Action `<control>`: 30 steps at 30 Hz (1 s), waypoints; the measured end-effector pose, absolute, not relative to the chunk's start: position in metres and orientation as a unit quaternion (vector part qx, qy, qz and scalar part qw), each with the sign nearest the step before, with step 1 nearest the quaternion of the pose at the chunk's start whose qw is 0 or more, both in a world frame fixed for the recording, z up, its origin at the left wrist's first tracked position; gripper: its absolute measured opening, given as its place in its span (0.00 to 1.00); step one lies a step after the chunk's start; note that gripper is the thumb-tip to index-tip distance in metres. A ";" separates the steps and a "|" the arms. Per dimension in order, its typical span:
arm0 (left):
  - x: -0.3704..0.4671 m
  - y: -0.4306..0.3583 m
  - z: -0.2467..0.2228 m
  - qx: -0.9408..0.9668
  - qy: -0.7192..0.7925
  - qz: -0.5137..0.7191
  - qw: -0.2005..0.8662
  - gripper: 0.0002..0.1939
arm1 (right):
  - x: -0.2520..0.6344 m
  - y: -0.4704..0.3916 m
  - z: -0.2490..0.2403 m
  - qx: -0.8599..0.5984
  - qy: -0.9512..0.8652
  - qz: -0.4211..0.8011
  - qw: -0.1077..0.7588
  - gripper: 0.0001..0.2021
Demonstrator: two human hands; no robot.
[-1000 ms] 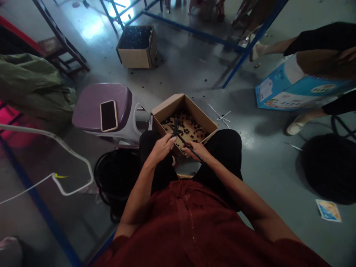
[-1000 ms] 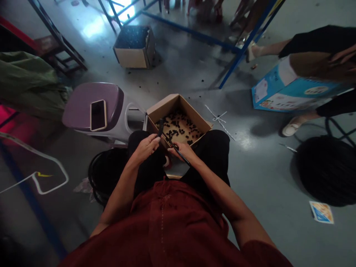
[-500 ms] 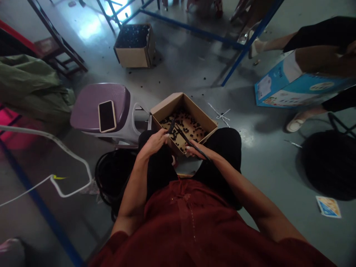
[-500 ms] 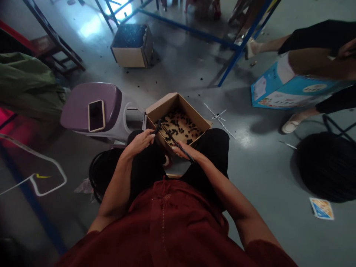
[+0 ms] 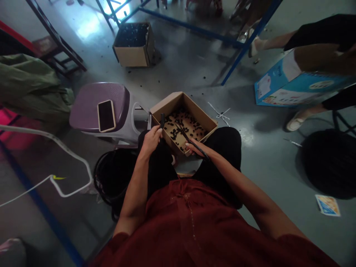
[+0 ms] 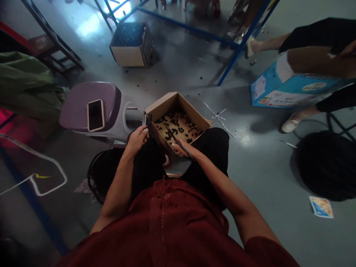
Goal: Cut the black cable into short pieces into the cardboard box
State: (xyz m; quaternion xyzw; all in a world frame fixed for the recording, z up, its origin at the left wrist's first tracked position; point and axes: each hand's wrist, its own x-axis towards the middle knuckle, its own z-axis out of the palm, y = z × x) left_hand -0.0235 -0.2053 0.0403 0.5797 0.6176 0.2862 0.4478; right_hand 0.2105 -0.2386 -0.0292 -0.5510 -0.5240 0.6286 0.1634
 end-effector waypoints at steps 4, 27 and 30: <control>-0.015 -0.207 0.041 0.588 0.613 0.295 0.439 0.17 | 0.204 -0.245 -0.020 -0.580 -0.405 0.666 0.236 0.20; 0.020 -0.247 0.027 0.743 0.572 0.198 0.286 0.18 | 0.216 -0.256 -0.018 -0.566 -0.472 0.629 0.247 0.18; 0.017 -0.245 0.034 0.734 0.589 0.180 0.285 0.18 | 0.218 -0.257 -0.021 -0.551 -0.501 0.632 0.216 0.17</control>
